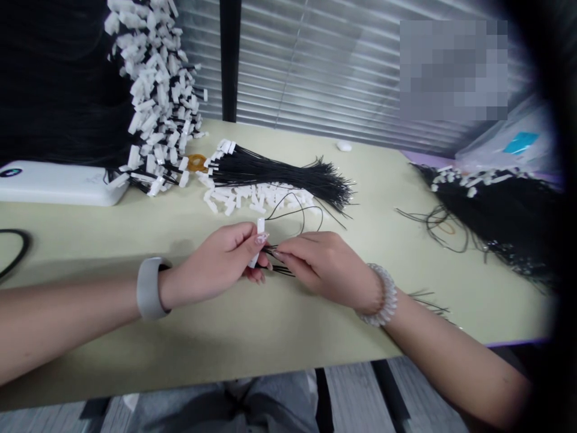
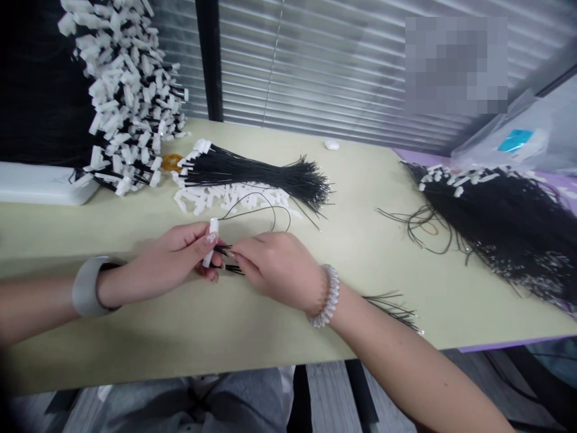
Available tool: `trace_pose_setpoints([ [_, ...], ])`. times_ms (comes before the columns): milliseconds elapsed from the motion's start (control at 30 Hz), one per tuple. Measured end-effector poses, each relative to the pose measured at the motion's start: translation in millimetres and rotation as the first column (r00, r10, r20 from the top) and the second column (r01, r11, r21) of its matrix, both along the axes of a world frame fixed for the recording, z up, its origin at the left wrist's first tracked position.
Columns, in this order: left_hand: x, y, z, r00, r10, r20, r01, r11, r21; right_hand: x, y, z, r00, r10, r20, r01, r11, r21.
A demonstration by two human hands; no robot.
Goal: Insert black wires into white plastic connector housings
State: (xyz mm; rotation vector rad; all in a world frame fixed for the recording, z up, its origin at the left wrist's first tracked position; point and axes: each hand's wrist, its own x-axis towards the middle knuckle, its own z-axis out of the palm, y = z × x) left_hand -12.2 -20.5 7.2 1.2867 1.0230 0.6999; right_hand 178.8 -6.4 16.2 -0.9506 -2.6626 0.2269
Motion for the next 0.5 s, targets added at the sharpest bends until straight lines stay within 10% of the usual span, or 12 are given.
trace_pose_setpoints([
  [300,1.0,-0.1,1.3,0.999,0.015,-0.034,-0.015,1.0,0.012,4.5,4.8,6.7,0.993,-0.074,0.09,0.064,0.992,0.113],
  [500,1.2,0.1,-1.2,0.999,0.044,-0.005,-0.044,0.998,-0.034,55.9,36.4,24.9,0.803,-0.466,-0.372,0.545,0.827,0.141],
])
